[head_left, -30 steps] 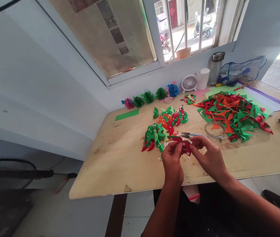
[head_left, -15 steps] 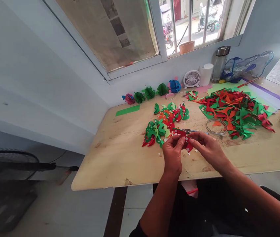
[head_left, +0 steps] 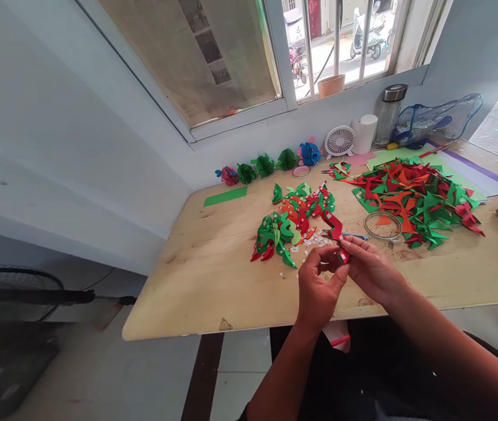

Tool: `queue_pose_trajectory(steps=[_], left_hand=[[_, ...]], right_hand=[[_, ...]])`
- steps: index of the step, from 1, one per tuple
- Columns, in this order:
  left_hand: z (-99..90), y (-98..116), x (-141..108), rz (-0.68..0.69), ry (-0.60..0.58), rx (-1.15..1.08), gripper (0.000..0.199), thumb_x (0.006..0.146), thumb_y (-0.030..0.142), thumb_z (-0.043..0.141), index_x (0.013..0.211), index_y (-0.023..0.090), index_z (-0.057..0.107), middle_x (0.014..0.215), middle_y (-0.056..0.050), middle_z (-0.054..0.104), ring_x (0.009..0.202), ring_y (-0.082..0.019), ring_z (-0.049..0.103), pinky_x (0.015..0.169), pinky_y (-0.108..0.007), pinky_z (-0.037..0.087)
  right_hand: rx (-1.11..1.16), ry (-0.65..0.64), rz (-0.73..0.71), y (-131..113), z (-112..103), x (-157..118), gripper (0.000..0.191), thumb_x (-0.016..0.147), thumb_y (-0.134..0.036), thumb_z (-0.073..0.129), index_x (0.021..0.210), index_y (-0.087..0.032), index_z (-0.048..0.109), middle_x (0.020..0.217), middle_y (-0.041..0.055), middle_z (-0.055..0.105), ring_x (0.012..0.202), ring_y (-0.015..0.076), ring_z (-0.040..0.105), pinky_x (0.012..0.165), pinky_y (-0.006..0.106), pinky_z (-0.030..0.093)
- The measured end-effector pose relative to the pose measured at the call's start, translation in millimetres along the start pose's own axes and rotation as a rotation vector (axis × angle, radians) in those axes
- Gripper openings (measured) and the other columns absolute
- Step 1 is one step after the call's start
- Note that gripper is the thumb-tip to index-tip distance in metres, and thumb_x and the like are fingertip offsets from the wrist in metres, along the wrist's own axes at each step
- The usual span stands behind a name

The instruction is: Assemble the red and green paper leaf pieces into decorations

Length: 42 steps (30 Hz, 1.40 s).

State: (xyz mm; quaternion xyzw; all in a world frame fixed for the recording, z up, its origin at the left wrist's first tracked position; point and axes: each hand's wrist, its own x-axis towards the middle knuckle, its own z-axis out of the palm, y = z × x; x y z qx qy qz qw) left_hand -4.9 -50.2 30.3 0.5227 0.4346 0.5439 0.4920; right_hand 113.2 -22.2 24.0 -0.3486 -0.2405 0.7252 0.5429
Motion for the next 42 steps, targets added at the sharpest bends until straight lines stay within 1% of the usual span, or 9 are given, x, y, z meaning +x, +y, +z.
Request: queue_pose_trajectory(steps=[5, 10, 14, 18, 25, 31, 34, 38, 42], left_hand=[[-1.4, 2, -1, 0.027, -0.017, 0.045, 0.023, 0.076, 0.023, 0.064, 0.099, 0.019, 0.063, 0.085, -0.003, 0.064, 0.076, -0.012, 0.058, 0.074, -0.026, 0.049], [-2.7, 1, -1, 0.015, -0.003, -0.041, 0.022, 0.075, 0.023, 0.066, 0.096, 0.019, 0.065, 0.088, -0.003, 0.066, 0.08, -0.014, 0.06, 0.077, -0.026, 0.049], [-4.6, 1, -2, -0.014, 0.003, -0.089, 0.024, 0.074, 0.025, 0.067, 0.097, 0.019, 0.065, 0.09, -0.004, 0.066, 0.082, -0.015, 0.061, 0.079, -0.028, 0.049], [-5.7, 4, -5, -0.039, -0.025, -0.087, 0.038, 0.071, 0.026, 0.069, 0.106, 0.02, 0.059, 0.083, -0.003, 0.065, 0.077, -0.014, 0.06, 0.076, -0.028, 0.049], [0.6, 9, 0, -0.197, 0.114, -0.24, 0.021, 0.068, 0.031, 0.071, 0.074, 0.015, 0.06, 0.068, -0.002, 0.064, 0.062, -0.011, 0.058, 0.059, -0.024, 0.045], [-3.3, 7, 3, -0.422, 0.012, -0.554, 0.025, 0.063, 0.03, 0.074, 0.07, 0.015, 0.056, 0.056, 0.0, 0.061, 0.052, -0.01, 0.055, 0.052, -0.022, 0.04], [-8.2, 5, 1, -0.388, 0.024, -0.5, 0.023, 0.064, 0.027, 0.074, 0.072, 0.015, 0.057, 0.058, 0.0, 0.062, 0.055, -0.01, 0.056, 0.053, -0.022, 0.041], [-15.6, 8, 4, -0.324, 0.001, -0.388, 0.033, 0.062, 0.027, 0.076, 0.089, 0.014, 0.064, 0.073, -0.003, 0.065, 0.066, -0.012, 0.058, 0.057, -0.023, 0.045], [-11.8, 13, 13, -0.329, 0.136, -0.365, 0.031, 0.063, 0.032, 0.075, 0.087, 0.013, 0.068, 0.079, -0.005, 0.067, 0.067, -0.011, 0.059, 0.059, -0.022, 0.045]], right_hand=[[0.171, -0.028, 0.075, 1, 2, -2, 0.01, 0.067, -0.021, 0.075, 0.075, -0.02, 0.068, 0.074, -0.0027, 0.064, 0.067, 0.009, 0.056, 0.063, 0.021, 0.047], [0.203, -0.065, 0.103, 3, 3, -4, 0.01, 0.069, -0.022, 0.074, 0.077, -0.022, 0.068, 0.074, -0.0026, 0.064, 0.066, 0.0096, 0.057, 0.062, 0.021, 0.047], [0.152, -0.032, 0.05, 3, 7, -6, 0.013, 0.068, -0.024, 0.074, 0.078, -0.022, 0.067, 0.074, -0.0018, 0.064, 0.064, 0.0103, 0.056, 0.06, 0.022, 0.046], [0.053, 0.049, -0.043, 3, 13, -10, 0.017, 0.066, -0.028, 0.076, 0.077, -0.021, 0.065, 0.066, -0.0028, 0.062, 0.057, 0.0095, 0.054, 0.057, 0.022, 0.044], [-0.12, 0.054, -0.201, 4, 18, -16, 0.019, 0.069, -0.034, 0.072, 0.078, -0.021, 0.061, 0.063, -0.0023, 0.056, 0.053, 0.0109, 0.048, 0.05, 0.025, 0.041], [-0.064, -0.008, -0.085, 5, 18, -17, 0.024, 0.069, -0.036, 0.072, 0.079, -0.02, 0.058, 0.063, -0.003, 0.053, 0.049, 0.0099, 0.044, 0.045, 0.025, 0.037], [-0.045, -0.017, -0.071, 6, 17, -17, 0.022, 0.07, -0.036, 0.072, 0.076, -0.02, 0.058, 0.061, -0.0037, 0.053, 0.05, 0.0095, 0.044, 0.047, 0.024, 0.038], [-0.155, 0.076, -0.159, 7, 13, -15, 0.021, 0.069, -0.036, 0.073, 0.076, -0.019, 0.062, 0.065, -0.0017, 0.059, 0.059, 0.0105, 0.05, 0.056, 0.023, 0.041], [-0.296, 0.03, -0.188, 10, 10, -15, 0.023, 0.071, -0.04, 0.07, 0.079, -0.019, 0.064, 0.071, 0.001, 0.064, 0.064, 0.0124, 0.055, 0.063, 0.025, 0.043]])
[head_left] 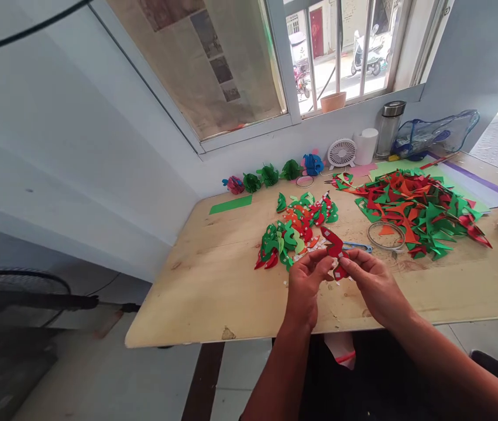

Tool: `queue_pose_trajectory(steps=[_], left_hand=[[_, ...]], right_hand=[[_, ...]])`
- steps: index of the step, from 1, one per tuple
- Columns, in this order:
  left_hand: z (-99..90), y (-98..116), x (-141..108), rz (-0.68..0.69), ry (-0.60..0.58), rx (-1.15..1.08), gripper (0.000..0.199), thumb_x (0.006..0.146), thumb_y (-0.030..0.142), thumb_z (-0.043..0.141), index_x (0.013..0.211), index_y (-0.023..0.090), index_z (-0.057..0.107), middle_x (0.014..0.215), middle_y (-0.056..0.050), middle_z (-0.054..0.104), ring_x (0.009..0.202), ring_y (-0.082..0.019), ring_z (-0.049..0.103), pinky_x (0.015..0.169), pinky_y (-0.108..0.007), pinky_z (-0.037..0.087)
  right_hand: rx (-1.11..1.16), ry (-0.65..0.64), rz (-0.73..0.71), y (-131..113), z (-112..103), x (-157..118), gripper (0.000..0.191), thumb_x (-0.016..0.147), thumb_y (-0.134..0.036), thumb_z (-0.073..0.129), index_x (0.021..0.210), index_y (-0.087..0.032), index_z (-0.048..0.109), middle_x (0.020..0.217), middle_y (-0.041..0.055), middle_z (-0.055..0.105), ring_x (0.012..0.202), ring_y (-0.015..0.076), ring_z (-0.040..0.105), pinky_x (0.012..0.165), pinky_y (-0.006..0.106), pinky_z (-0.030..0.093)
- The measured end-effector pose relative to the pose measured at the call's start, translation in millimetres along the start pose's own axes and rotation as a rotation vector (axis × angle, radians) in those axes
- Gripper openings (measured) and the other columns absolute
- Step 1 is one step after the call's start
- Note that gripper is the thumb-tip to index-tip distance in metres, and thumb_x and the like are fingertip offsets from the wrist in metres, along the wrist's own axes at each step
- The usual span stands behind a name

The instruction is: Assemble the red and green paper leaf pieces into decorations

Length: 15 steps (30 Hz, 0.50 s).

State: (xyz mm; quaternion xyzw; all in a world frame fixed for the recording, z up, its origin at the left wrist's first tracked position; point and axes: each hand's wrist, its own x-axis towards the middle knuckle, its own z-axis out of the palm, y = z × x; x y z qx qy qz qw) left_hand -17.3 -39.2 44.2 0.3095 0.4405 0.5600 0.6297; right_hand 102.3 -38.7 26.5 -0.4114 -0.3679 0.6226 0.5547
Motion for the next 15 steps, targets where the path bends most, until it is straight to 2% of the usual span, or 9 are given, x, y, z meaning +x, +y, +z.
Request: queue_pose_trajectory(steps=[5, 7, 9, 10, 12, 15], left_hand=[[13.6, -5, 5, 0.095, 0.107, 0.015, 0.017, 0.061, 0.026, 0.075, 0.068, 0.012, 0.069, 0.068, -0.003, 0.067, 0.061, -0.01, 0.057, 0.06, -0.021, 0.046], [14.7, -8, 5, 0.15, 0.162, 0.027, 0.017, 0.061, 0.027, 0.074, 0.068, 0.013, 0.07, 0.066, -0.003, 0.067, 0.06, -0.01, 0.057, 0.06, -0.022, 0.046], [14.0, -11, 5, 0.2, 0.214, 0.043, 0.017, 0.061, 0.028, 0.074, 0.07, 0.014, 0.071, 0.066, -0.003, 0.066, 0.06, -0.011, 0.058, 0.059, -0.023, 0.047], [13.5, -12, 5, 0.218, 0.227, 0.053, 0.018, 0.061, 0.029, 0.074, 0.071, 0.014, 0.071, 0.066, -0.002, 0.066, 0.061, -0.011, 0.058, 0.059, -0.023, 0.046], [13.2, -14, 4, 0.231, 0.221, 0.064, 0.018, 0.062, 0.029, 0.074, 0.072, 0.014, 0.071, 0.068, -0.002, 0.066, 0.062, -0.011, 0.058, 0.06, -0.023, 0.047], [14.4, -16, 1, 0.213, 0.181, 0.04, 0.018, 0.063, 0.029, 0.073, 0.072, 0.014, 0.071, 0.07, -0.002, 0.066, 0.065, -0.012, 0.058, 0.063, -0.023, 0.047]], right_hand=[[-0.209, -0.057, -0.067, 3, -4, 0, 0.028, 0.076, -0.046, 0.064, 0.083, -0.019, 0.063, 0.071, 0.0033, 0.065, 0.067, 0.0165, 0.058, 0.066, 0.03, 0.046], [-0.395, 0.039, -0.198, 1, -8, 0, 0.027, 0.076, -0.045, 0.063, 0.084, -0.02, 0.062, 0.076, 0.0042, 0.065, 0.07, 0.0182, 0.059, 0.067, 0.031, 0.045], [-0.63, 0.19, -0.391, -1, -10, -2, 0.021, 0.076, -0.043, 0.062, 0.082, -0.022, 0.061, 0.077, 0.004, 0.065, 0.071, 0.019, 0.057, 0.067, 0.032, 0.044], [-0.726, 0.225, -0.476, -2, -11, -2, 0.017, 0.079, -0.04, 0.06, 0.079, -0.023, 0.06, 0.075, 0.0039, 0.063, 0.07, 0.019, 0.056, 0.067, 0.032, 0.043], [-0.851, 0.14, -0.557, -5, -9, -4, 0.015, 0.083, -0.035, 0.053, 0.076, -0.023, 0.058, 0.071, 0.0034, 0.062, 0.066, 0.0178, 0.054, 0.065, 0.031, 0.042], [-0.927, 0.046, -0.539, -6, -5, -4, 0.017, 0.086, -0.032, 0.048, 0.074, -0.023, 0.055, 0.066, 0.002, 0.061, 0.06, 0.0159, 0.053, 0.06, 0.029, 0.041]])
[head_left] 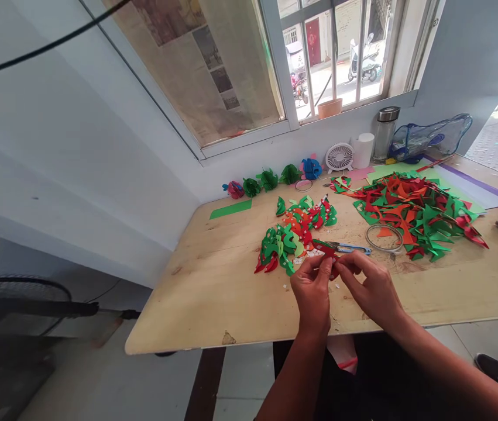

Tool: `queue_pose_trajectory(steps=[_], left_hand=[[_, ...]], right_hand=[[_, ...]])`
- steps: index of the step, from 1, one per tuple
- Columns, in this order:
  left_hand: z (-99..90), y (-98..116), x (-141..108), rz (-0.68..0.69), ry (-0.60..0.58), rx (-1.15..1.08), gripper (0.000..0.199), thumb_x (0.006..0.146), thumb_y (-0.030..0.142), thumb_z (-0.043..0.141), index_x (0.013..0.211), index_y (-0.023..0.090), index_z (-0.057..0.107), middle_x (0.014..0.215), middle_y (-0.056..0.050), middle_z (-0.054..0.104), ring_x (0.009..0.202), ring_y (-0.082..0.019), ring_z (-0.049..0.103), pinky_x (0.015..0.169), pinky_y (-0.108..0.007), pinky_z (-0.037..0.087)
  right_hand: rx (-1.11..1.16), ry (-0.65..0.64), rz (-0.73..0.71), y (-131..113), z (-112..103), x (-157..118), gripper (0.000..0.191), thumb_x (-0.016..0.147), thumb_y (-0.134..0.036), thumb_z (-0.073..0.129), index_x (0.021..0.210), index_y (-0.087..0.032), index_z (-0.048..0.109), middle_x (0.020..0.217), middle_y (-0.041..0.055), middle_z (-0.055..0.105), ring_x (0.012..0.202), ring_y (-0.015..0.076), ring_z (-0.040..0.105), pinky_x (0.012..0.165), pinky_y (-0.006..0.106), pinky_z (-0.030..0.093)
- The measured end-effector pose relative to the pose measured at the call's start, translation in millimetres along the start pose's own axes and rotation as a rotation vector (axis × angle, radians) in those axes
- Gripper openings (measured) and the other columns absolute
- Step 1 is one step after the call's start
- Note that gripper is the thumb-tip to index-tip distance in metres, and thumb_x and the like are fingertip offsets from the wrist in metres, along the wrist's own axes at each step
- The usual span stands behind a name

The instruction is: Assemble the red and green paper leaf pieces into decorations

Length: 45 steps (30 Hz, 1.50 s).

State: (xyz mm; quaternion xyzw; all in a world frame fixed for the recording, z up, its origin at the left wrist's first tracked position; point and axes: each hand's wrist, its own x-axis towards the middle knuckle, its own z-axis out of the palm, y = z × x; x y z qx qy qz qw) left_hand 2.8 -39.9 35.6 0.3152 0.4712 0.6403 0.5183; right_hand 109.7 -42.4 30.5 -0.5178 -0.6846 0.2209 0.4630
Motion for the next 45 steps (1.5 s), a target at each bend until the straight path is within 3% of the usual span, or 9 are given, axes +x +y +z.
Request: queue_pose_trajectory(steps=[7, 15, 21, 39, 45], left_hand=[[-0.7, 4, -4, -0.135, -0.055, -0.107, 0.019, 0.063, 0.03, 0.073, 0.071, 0.013, 0.071, 0.065, -0.003, 0.065, 0.064, -0.012, 0.058, 0.066, -0.026, 0.046], [-2.2, 5, -4, -0.133, -0.057, -0.074, 0.019, 0.064, 0.031, 0.072, 0.071, 0.013, 0.071, 0.067, -0.004, 0.066, 0.065, -0.013, 0.059, 0.065, -0.026, 0.047], [-2.4, 3, -3, -0.152, -0.067, -0.1, 0.016, 0.063, 0.028, 0.073, 0.068, 0.014, 0.07, 0.069, -0.002, 0.066, 0.067, -0.012, 0.058, 0.066, -0.024, 0.046], [-3.9, -1, 0, -0.175, -0.059, -0.131, 0.015, 0.064, 0.027, 0.072, 0.07, 0.013, 0.07, 0.067, -0.002, 0.065, 0.065, -0.01, 0.057, 0.065, -0.023, 0.043], [-3.6, -4, 1, -0.155, -0.048, -0.146, 0.012, 0.064, 0.025, 0.072, 0.069, 0.014, 0.069, 0.067, -0.001, 0.064, 0.064, -0.01, 0.056, 0.065, -0.023, 0.044]], right_hand=[[-0.017, -0.024, 0.065, 1, 3, 4, 0.016, 0.082, -0.034, 0.054, 0.071, -0.022, 0.053, 0.062, -0.0001, 0.06, 0.058, 0.015, 0.053, 0.059, 0.029, 0.04], [0.06, -0.049, 0.146, 0, 2, 6, 0.01, 0.08, -0.026, 0.051, 0.07, -0.022, 0.054, 0.061, -0.0008, 0.06, 0.056, 0.0142, 0.054, 0.056, 0.028, 0.041], [0.079, -0.076, 0.191, 2, 2, 8, 0.012, 0.079, -0.03, 0.055, 0.07, -0.021, 0.055, 0.064, 0.001, 0.063, 0.059, 0.0154, 0.056, 0.057, 0.029, 0.043], [0.056, -0.074, 0.185, 3, 4, 12, 0.011, 0.075, -0.02, 0.05, 0.066, -0.019, 0.057, 0.058, -0.0007, 0.061, 0.054, 0.0124, 0.053, 0.057, 0.025, 0.043], [0.162, -0.103, 0.201, 6, 4, 13, 0.014, 0.079, -0.026, 0.051, 0.068, -0.019, 0.057, 0.061, 0.0011, 0.063, 0.057, 0.0136, 0.056, 0.057, 0.025, 0.044]])
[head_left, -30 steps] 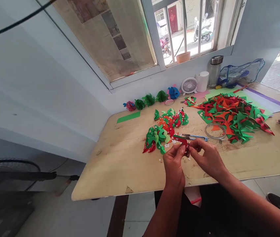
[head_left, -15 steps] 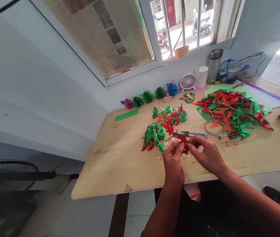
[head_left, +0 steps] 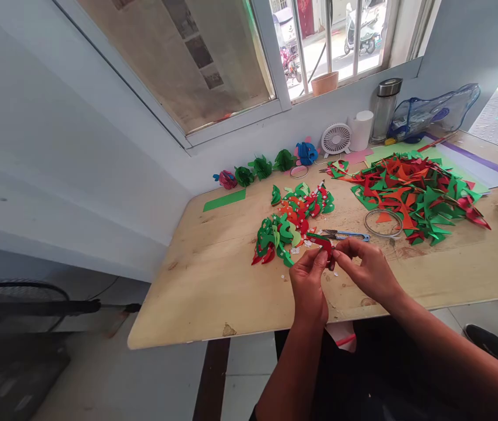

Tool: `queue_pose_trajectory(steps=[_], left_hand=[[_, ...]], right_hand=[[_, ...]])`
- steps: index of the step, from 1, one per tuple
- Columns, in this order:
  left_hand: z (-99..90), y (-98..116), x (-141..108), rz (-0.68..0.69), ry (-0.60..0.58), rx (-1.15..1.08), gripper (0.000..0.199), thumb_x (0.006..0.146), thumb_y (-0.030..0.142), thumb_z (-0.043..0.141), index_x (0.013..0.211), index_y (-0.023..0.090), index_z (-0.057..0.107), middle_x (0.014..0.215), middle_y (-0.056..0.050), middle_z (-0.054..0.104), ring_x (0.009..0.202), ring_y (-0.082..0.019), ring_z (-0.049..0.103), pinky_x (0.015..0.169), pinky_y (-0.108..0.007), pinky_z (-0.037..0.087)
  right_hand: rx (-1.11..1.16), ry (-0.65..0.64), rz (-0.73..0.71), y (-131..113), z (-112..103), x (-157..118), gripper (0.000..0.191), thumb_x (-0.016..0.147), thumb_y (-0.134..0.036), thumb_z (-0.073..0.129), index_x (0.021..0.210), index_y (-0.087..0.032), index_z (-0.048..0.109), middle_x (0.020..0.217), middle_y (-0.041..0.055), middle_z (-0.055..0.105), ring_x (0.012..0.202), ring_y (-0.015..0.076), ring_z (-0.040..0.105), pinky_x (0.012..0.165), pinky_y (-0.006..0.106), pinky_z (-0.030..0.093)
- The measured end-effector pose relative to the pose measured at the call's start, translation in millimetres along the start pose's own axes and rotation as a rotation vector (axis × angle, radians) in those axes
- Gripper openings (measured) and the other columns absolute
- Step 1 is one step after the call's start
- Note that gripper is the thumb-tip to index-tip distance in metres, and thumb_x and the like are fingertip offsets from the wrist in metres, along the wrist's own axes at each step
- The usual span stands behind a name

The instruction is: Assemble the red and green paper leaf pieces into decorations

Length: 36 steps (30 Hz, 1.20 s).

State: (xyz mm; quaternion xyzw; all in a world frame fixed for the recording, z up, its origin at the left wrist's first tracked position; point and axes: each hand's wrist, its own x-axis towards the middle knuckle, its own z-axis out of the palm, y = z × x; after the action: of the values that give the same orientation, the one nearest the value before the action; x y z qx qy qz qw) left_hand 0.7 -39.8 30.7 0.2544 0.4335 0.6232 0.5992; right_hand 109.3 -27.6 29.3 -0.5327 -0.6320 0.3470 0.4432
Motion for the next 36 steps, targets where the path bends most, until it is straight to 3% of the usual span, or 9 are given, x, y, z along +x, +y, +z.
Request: queue_pose_trajectory(steps=[7, 24, 29, 36], left_hand=[[-1.3, -4, 0, 0.006, -0.004, -0.014, 0.015, 0.062, 0.025, 0.075, 0.069, 0.014, 0.069, 0.067, -0.001, 0.064, 0.064, -0.009, 0.056, 0.066, -0.023, 0.044], [-0.3, -2, 1, -0.015, 0.024, -0.057, 0.011, 0.064, 0.023, 0.073, 0.069, 0.013, 0.069, 0.067, -0.001, 0.063, 0.064, -0.009, 0.055, 0.066, -0.023, 0.044], [-0.4, 0, 2, -0.018, 0.012, -0.074, 0.013, 0.065, 0.024, 0.072, 0.069, 0.013, 0.069, 0.067, -0.002, 0.064, 0.065, -0.01, 0.056, 0.065, -0.024, 0.044], [0.6, 2, 1, 0.007, 0.032, -0.032, 0.015, 0.063, 0.026, 0.073, 0.07, 0.013, 0.07, 0.067, -0.003, 0.064, 0.063, -0.01, 0.056, 0.064, -0.023, 0.044]], right_hand=[[0.095, -0.02, 0.089, -1, 1, 2, 0.012, 0.076, -0.026, 0.053, 0.066, -0.019, 0.055, 0.059, 0.0001, 0.06, 0.056, 0.0135, 0.055, 0.055, 0.025, 0.043], [0.192, -0.057, 0.129, 4, 4, 3, 0.01, 0.075, -0.025, 0.053, 0.069, -0.018, 0.055, 0.063, 0.0009, 0.059, 0.059, 0.0142, 0.055, 0.056, 0.026, 0.043], [0.133, -0.039, 0.015, 4, 3, 0, 0.007, 0.079, -0.022, 0.052, 0.074, -0.018, 0.055, 0.066, 0.0009, 0.06, 0.06, 0.0142, 0.055, 0.058, 0.026, 0.045], [-0.176, 0.167, -0.369, 8, 5, -9, 0.012, 0.084, -0.021, 0.051, 0.092, -0.02, 0.059, 0.079, 0.0043, 0.066, 0.073, 0.0174, 0.062, 0.069, 0.029, 0.048]])
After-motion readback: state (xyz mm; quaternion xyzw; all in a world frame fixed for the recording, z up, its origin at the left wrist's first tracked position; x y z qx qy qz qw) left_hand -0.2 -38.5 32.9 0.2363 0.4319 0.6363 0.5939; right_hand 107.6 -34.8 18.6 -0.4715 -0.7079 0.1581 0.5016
